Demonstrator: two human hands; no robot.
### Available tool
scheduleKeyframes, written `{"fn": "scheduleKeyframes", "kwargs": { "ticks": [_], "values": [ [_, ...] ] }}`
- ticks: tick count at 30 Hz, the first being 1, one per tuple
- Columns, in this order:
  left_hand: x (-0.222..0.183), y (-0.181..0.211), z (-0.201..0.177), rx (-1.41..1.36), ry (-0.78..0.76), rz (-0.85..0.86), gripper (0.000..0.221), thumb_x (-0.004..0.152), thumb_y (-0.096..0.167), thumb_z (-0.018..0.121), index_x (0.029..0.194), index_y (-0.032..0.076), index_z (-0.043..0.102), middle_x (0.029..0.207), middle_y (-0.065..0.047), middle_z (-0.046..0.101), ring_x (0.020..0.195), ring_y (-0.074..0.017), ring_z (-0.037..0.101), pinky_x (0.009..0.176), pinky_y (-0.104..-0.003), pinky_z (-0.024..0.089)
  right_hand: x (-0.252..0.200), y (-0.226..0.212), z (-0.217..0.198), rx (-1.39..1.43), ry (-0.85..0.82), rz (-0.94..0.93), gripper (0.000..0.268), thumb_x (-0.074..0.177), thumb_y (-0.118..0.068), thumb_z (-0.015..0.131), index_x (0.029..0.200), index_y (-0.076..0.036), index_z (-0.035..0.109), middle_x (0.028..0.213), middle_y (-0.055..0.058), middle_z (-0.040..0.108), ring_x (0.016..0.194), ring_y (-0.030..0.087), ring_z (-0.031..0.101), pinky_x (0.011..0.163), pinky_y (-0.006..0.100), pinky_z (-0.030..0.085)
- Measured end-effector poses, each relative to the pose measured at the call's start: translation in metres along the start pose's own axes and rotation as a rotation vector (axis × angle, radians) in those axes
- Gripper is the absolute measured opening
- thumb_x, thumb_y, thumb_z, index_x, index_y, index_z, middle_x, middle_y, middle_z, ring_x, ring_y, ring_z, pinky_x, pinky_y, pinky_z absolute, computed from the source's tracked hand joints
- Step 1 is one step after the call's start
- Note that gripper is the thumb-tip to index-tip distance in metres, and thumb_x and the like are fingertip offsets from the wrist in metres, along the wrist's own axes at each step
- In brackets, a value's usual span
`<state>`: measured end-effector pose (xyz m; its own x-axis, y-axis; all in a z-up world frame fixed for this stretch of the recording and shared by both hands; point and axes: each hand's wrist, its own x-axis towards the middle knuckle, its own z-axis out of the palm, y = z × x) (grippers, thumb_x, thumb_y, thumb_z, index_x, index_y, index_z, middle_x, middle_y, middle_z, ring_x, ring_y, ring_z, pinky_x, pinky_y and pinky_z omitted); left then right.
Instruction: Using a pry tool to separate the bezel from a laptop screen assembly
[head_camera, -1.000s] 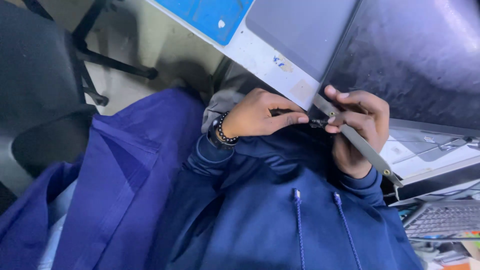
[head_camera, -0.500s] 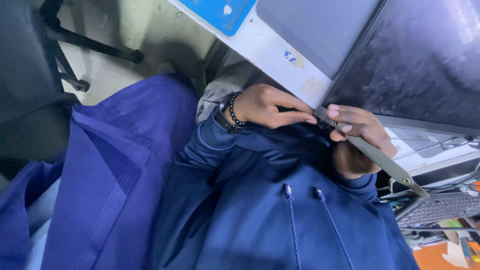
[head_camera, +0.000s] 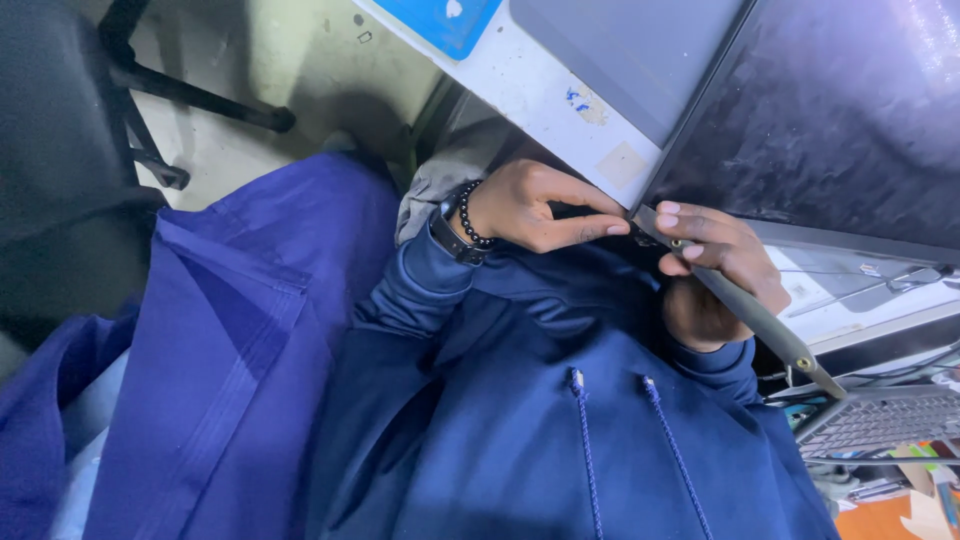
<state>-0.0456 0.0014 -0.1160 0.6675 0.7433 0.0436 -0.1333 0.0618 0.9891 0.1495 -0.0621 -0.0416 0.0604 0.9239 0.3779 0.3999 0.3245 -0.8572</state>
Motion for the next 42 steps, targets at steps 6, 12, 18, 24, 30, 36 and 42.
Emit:
{"fn": "scheduleKeyframes", "kwargs": {
  "ticks": [6,12,18,24,30,36,42],
  "values": [
    [-0.001,-0.003,0.002,0.028,0.011,0.018,0.01,0.098,0.025,0.076,0.102,0.018,0.081,0.091,0.005,0.08,0.068,-0.0053,0.068,0.061,-0.021,0.049,0.012,-0.009,-0.002,-0.032,-0.123,0.012,0.022,0.096,0.003,0.071,0.097,0.005,0.049,0.089,0.031,0.067,0.086,0.047,0.073,0.08,0.059,0.065],
    [0.002,0.003,0.0,0.041,0.003,0.006,0.01,0.097,0.024,0.076,0.101,0.016,0.08,0.094,0.003,0.081,0.077,-0.0059,0.074,0.068,-0.021,0.054,0.033,-0.036,-0.007,-0.214,-0.285,0.077,0.004,0.107,0.007,0.053,0.103,0.008,0.051,0.103,0.03,0.07,0.093,0.047,0.074,0.085,0.05,0.061],
    [0.0,-0.01,0.005,0.008,0.005,0.05,0.01,0.096,0.021,0.08,0.106,0.016,0.081,0.1,0.002,0.081,0.086,-0.0048,0.076,0.072,-0.02,0.057,0.033,-0.038,-0.002,-0.213,-0.262,0.092,0.012,0.107,0.004,0.058,0.095,0.006,0.055,0.096,0.03,0.072,0.088,0.041,0.075,0.081,0.045,0.061],
    [0.002,-0.001,0.004,-0.05,0.035,0.042,0.008,0.095,0.018,0.08,0.101,0.012,0.081,0.096,0.002,0.081,0.085,-0.0027,0.074,0.072,-0.017,0.056,0.042,-0.047,-0.002,-0.275,-0.246,0.215,0.016,0.105,0.002,0.071,0.098,0.003,0.056,0.096,0.026,0.072,0.089,0.039,0.074,0.086,0.044,0.059],
    [0.001,0.001,0.003,-0.076,-0.006,-0.042,0.009,0.096,0.018,0.078,0.103,0.013,0.081,0.1,0.004,0.08,0.09,-0.0005,0.073,0.081,-0.015,0.057,0.05,-0.05,-0.006,-0.21,-0.3,0.244,0.013,0.107,0.007,0.065,0.097,0.005,0.057,0.097,0.026,0.072,0.092,0.037,0.074,0.088,0.042,0.059],
    [0.003,0.011,0.007,-0.064,0.088,-0.108,0.01,0.094,0.023,0.077,0.092,0.014,0.081,0.087,0.003,0.08,0.079,0.0011,0.069,0.072,-0.016,0.054,0.06,-0.061,-0.011,-0.221,-0.397,0.189,0.032,0.113,-0.013,0.041,0.1,0.007,0.062,0.105,0.026,0.071,0.098,0.038,0.072,0.092,0.044,0.056],
    [0.013,0.041,0.005,0.339,0.197,0.266,0.014,0.098,0.018,0.069,0.088,0.01,0.075,0.066,-0.002,0.067,0.053,-0.0157,0.058,0.051,-0.033,0.041,0.058,-0.057,-0.017,-0.206,-0.415,0.117,0.022,0.111,-0.003,0.044,0.106,0.009,0.062,0.111,0.027,0.071,0.102,0.039,0.072,0.094,0.044,0.058]
  ]
}}
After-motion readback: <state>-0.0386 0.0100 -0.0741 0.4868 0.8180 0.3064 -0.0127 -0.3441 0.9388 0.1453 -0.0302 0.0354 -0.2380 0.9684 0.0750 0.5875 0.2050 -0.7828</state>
